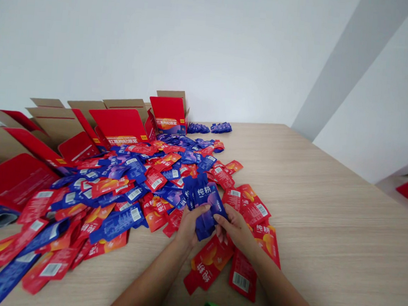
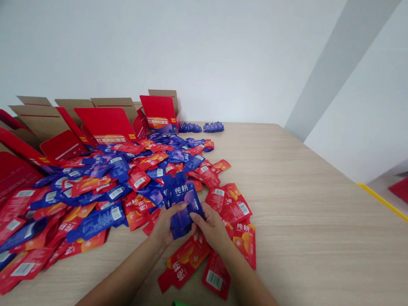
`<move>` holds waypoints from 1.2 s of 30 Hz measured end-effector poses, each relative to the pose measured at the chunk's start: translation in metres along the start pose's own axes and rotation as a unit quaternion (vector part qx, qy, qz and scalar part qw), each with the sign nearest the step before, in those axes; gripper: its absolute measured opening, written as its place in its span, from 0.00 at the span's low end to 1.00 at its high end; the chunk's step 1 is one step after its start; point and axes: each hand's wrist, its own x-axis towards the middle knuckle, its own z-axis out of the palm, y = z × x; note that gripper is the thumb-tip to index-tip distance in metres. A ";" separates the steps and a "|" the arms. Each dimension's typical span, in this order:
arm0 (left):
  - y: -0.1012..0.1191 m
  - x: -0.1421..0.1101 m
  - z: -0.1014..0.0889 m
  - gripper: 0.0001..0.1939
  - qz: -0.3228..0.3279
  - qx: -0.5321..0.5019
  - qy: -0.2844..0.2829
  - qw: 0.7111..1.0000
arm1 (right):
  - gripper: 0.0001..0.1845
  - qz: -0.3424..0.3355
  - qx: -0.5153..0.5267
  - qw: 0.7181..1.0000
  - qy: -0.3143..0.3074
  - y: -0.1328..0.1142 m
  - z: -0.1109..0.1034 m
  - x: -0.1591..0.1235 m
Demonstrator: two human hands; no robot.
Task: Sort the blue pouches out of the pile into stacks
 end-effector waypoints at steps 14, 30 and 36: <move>0.001 0.005 0.002 0.18 0.088 0.016 0.046 0.995 | 0.16 0.012 0.010 1.000 -0.014 0.007 -0.001 0.007; 0.013 0.001 0.007 0.05 -0.051 -0.015 0.018 0.998 | 0.16 0.117 0.315 0.937 0.095 0.000 0.002 0.005; 0.018 0.000 0.008 0.08 0.006 0.029 0.010 1.000 | 0.10 0.092 0.363 0.920 0.115 -0.001 -0.008 0.009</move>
